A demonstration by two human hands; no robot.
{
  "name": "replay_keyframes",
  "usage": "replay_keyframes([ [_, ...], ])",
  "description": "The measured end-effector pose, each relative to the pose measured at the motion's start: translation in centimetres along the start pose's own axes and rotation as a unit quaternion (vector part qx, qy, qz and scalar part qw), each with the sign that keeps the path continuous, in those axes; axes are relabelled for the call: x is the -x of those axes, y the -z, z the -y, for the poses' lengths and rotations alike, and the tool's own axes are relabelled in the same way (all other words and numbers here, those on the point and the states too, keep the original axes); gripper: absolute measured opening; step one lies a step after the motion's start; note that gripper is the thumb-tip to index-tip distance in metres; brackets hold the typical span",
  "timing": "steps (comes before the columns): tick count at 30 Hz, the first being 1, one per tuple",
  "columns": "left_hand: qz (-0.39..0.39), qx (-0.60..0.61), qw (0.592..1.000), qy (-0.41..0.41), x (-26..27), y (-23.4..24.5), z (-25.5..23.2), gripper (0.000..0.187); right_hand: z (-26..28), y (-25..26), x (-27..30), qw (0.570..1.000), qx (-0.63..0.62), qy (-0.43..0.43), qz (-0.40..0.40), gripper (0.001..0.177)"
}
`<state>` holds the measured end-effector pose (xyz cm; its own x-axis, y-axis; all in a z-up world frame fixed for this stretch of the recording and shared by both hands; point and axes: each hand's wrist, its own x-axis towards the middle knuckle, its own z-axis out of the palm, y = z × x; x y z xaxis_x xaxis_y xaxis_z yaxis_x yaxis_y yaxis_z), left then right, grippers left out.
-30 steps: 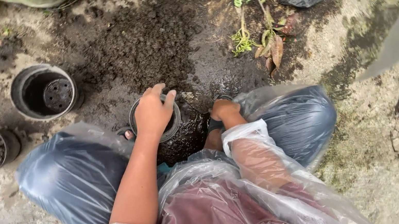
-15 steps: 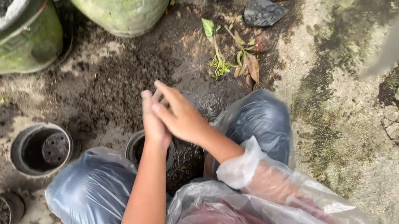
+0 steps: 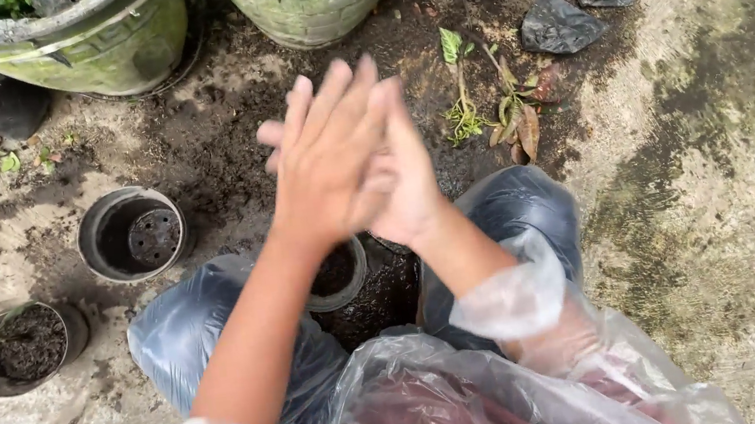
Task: The person uses a small hand trowel to scoop soil from a pile on the ground and fills a black plastic pot. They repeatedly scoop and pack the soil into the pot, occasionally using their hands to adjust the soil level.
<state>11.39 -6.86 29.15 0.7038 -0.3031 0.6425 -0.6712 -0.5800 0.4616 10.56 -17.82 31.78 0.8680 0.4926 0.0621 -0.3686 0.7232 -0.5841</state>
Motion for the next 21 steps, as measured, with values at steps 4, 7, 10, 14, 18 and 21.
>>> replay_keyframes([
  [4, -0.020, -0.185, 0.981, 0.050, 1.3, -0.4, 6.5, 0.060, 2.3, -3.2, 0.0, 0.933, 0.329, 0.146, 0.000, 0.094],
  [7, 0.101, -0.273, 0.943, 0.160, 3.0, -1.8, 8.1, 0.078, 0.5, -1.8, -0.6, 0.811, 0.528, 0.250, 0.021, 0.083],
  [10, 0.039, -0.380, 0.923, 0.055, 3.0, -3.3, 6.8, 0.076, -2.9, 3.3, -3.5, 0.495, 0.848, 0.162, 0.095, 0.055],
  [14, 0.085, -0.305, 0.945, 0.076, 2.2, -0.4, 4.2, 0.066, -2.8, 5.3, -5.4, 0.588, 0.786, 0.191, 0.017, 0.049],
  [18, -0.013, -0.198, 0.979, 0.055, 1.7, 0.9, 2.9, 0.055, -2.3, 8.4, -7.7, 0.881, 0.428, 0.072, -0.190, 0.064],
  [21, 0.055, -0.237, 0.967, 0.082, 1.5, -0.5, 4.3, 0.062, -2.6, 3.7, -6.2, 0.920, 0.301, -0.049, -0.246, 0.076],
])
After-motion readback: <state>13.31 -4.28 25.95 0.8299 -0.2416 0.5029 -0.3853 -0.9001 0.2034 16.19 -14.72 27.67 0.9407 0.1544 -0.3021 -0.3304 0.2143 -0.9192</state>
